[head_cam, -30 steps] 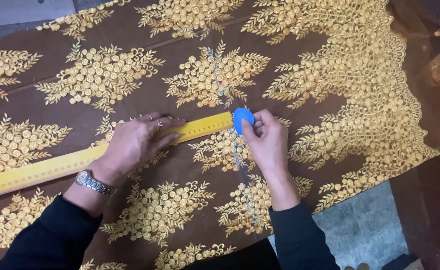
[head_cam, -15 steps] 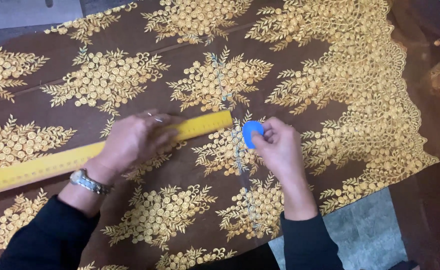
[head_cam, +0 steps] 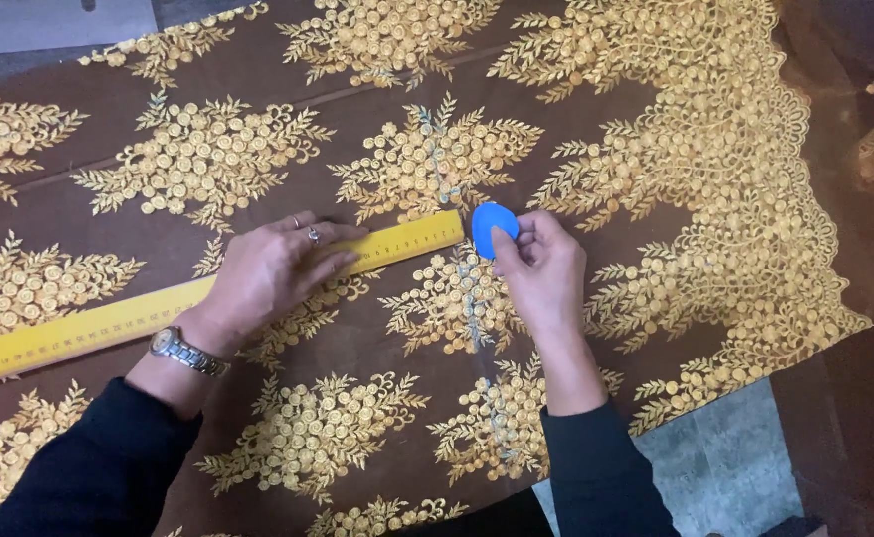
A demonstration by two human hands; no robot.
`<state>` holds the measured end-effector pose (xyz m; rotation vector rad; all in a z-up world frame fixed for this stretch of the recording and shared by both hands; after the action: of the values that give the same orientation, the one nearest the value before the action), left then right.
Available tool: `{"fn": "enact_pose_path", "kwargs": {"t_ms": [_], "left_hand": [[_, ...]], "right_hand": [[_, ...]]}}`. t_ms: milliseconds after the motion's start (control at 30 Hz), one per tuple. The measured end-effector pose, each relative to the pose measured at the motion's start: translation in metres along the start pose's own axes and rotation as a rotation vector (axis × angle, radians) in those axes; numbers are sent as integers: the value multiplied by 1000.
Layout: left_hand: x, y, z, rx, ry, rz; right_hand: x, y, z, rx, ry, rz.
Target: Using a ruler and tailor's chalk to mark cutting lines on a piece of patterned fabric.
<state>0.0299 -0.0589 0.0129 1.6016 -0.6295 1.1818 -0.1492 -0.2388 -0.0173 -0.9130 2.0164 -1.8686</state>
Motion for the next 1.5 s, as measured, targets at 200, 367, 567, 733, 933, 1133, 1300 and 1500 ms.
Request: {"fn": "enact_pose_path", "kwargs": {"t_ms": [200,367,567,733,933,1133,1300,1500], "left_hand": [[-11,-8,0,32,-30,28],[-18,-13,0,46,-50,31],[-15,-10,3,72,-83,23],[-11,-5,7,84,-148,110],[3,1,10,122,-313,255],[5,-1,7,137,-354,326],[10,-19,16,80,-123,92],[10,-35,27,28,35,14]], "right_hand": [[-4,3,3,-6,-12,-26],[-4,4,4,12,-16,-74],[-5,6,4,25,-20,-108],[-7,12,7,53,-31,-216],[-15,6,15,147,-61,-302],[-6,-2,6,-114,-147,-451],[13,-7,12,-208,-27,-126],[4,-6,33,-33,2,83]]}}
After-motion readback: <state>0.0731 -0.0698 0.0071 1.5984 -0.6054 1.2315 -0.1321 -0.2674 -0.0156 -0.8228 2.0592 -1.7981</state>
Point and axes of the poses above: each hand's wrist, its own z-axis towards the middle knuckle, its own x-axis out of the back of the hand, y = z × x, the point moved 3 cm from there along z, towards the middle knuckle, and after that the axes turned 14 degrees about z, right-handed, at the moved point
